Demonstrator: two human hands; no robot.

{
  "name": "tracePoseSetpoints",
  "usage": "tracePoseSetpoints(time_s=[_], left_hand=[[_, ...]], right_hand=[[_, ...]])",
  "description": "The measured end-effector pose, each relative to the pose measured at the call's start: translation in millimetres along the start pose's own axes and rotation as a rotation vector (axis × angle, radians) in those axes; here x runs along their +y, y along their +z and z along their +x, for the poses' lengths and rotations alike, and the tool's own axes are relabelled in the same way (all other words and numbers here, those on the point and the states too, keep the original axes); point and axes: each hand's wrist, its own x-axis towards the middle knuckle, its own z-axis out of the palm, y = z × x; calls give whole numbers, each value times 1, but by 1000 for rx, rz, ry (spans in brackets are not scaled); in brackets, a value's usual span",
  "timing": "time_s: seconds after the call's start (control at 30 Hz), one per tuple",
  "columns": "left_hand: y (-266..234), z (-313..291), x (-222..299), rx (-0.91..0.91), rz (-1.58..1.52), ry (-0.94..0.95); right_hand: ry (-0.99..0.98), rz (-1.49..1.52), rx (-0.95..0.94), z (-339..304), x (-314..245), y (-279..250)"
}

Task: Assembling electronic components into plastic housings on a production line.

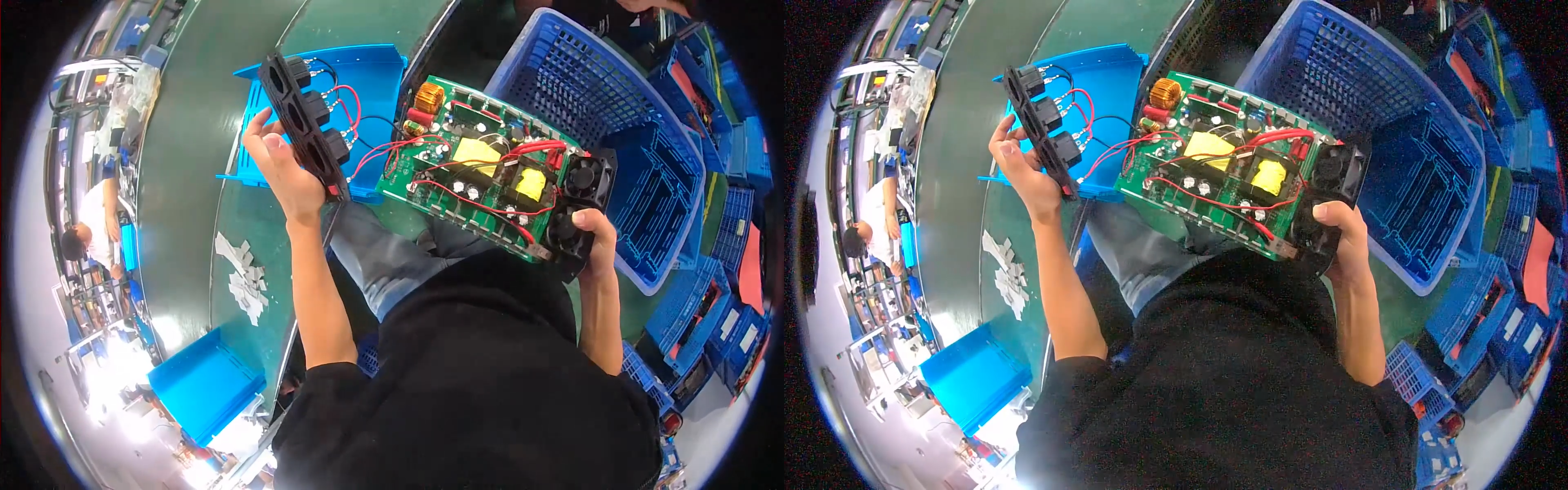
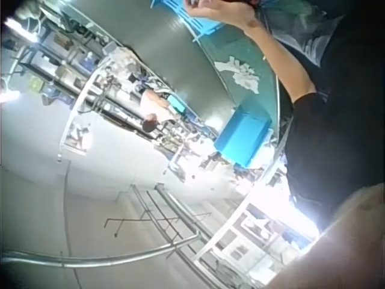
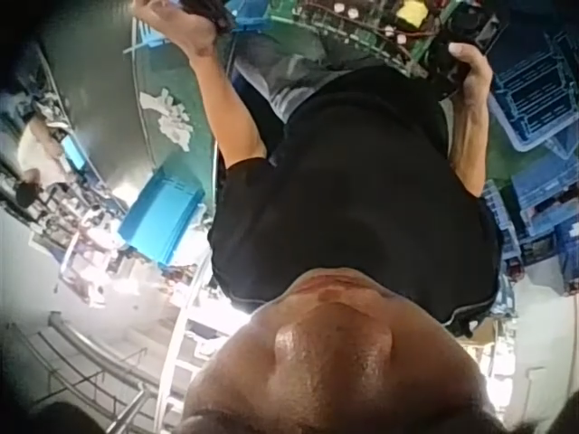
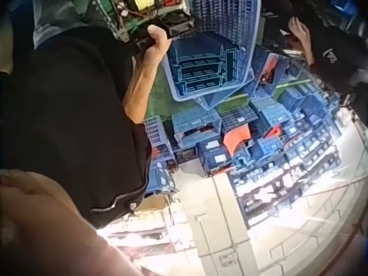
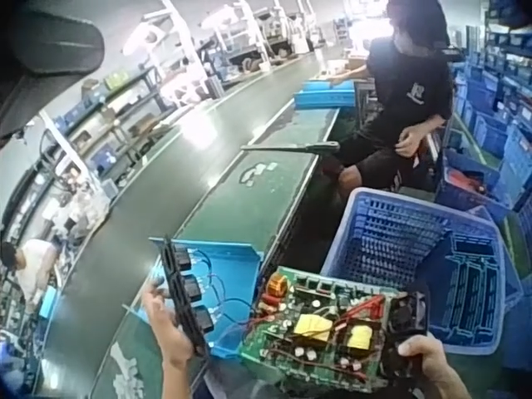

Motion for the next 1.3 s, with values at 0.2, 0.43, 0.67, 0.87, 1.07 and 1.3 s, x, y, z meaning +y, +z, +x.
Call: tracePoseSetpoints(time_s=[0.2, 0.43, 0.67, 0.87, 1.07, 1.3], left_hand=[[-8, 1, -8, 48, 90, 94], [-16, -8, -5, 83, 40, 36], [-14, -4, -1, 119, 5, 48], [-14, -3, -1, 95, 10, 14], [-22, -3, -13, 100, 79, 20], [-72, 22, 8, -95, -4, -553]], right_hand=[[-50, -138, -42, -3, -1, -9], [-83, -196, -142, 3, -13, 3], [-43, -226, -130, 18, -14, -3], [-76, -208, -105, 24, -13, -1], [-52, -282, -131, 11, -31, 28], [-55, -152, -247, 18, -11, 34]])
